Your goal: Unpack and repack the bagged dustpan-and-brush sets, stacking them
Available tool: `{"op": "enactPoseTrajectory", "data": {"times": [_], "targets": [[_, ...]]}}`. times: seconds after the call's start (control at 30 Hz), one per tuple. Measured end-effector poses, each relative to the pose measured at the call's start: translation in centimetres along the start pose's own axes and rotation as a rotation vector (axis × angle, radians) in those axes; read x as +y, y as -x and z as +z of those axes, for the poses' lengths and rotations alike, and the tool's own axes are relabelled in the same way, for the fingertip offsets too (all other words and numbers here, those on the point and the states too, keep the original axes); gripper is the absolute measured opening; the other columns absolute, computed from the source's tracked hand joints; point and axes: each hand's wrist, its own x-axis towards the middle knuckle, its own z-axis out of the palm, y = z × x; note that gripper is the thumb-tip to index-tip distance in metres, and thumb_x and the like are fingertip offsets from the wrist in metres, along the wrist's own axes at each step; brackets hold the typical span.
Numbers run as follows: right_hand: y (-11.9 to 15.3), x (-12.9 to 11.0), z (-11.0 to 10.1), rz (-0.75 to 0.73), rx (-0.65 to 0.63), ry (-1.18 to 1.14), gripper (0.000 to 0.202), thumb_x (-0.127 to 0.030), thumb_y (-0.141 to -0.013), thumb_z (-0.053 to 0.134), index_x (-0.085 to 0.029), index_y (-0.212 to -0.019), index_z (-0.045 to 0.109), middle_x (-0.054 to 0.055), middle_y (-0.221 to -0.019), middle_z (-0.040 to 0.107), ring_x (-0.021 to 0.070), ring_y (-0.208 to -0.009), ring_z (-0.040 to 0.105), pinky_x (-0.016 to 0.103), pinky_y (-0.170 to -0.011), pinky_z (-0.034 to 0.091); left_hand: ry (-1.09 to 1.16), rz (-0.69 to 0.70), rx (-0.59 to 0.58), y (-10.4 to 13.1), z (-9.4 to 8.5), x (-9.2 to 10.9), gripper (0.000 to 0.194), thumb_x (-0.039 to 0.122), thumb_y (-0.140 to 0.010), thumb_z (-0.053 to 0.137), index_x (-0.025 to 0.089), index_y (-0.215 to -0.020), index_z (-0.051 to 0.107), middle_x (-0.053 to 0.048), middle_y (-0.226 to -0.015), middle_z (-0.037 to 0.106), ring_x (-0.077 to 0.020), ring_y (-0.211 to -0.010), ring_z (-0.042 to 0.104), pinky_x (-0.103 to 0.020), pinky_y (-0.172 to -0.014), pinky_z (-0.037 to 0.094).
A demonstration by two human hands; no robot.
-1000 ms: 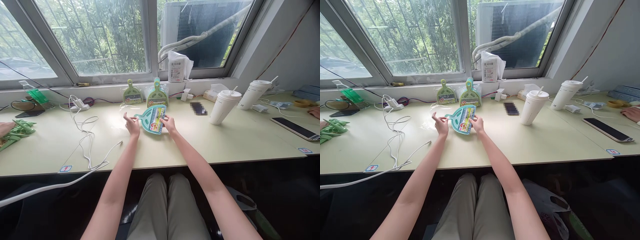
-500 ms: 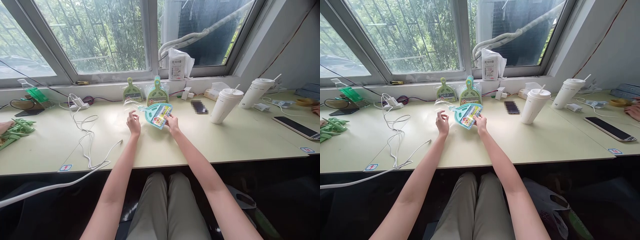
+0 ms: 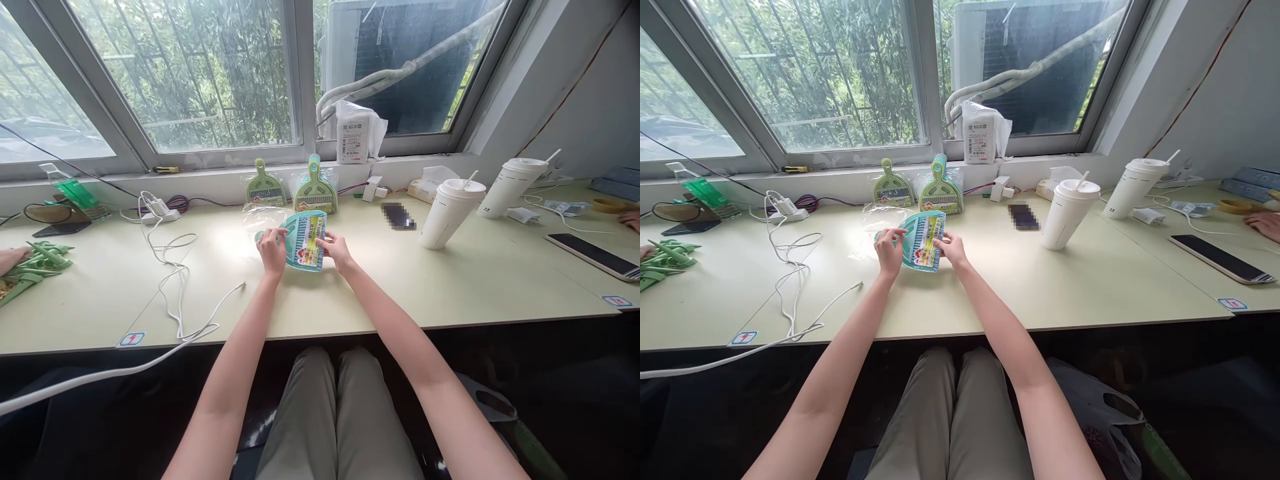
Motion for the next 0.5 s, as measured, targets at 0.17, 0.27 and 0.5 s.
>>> {"op": "enactPoseTrajectory", "data": {"times": [0.17,0.27,0.5], "targets": [[-0.2,0.4,0.0,0.007,0.069,-0.096,0.019,-0.016,-0.075,0.070,-0.015,-0.092,0.060,0.002,-0.074,0.072,0.0158,-0.065,0.068,0.033,-0.069,0.060,0.162,0.159,-0.118,0.5,-0.2,1.5,0.022,0.022,-0.086,0.049,0.021,-0.106,0.060,-0.007,-0.096,0.062,-0.0209,-0.092,0.056,-0.035,-0.088,0.040],[-0.5,0.4,-0.4,-0.002,0.148,-0.173,0.018,-0.017,-0.075,0.070,-0.017,-0.090,0.059,0.002,-0.075,0.072,0.0154,-0.065,0.068,0.033,-0.070,0.060,0.141,0.091,0.083,0.9,-0.6,2.5,0.038,0.029,-0.087,0.052,0.020,-0.124,0.049,-0.012,-0.124,0.053,-0.0254,-0.121,0.044,-0.041,-0.103,0.030],[-0.5,0.1,-0.6,-0.101,0.121,-0.236,0.024,-0.024,-0.073,0.073,-0.018,-0.090,0.057,0.003,-0.082,0.072,0.0174,-0.074,0.069,0.036,-0.076,0.059,0.667,-0.462,0.257,-0.8,-0.5,0.0,0.082,0.047,-0.077,0.063,0.022,-0.141,0.017,-0.017,-0.146,0.029,-0.0260,-0.134,0.034,-0.043,-0.108,0.030]]}}
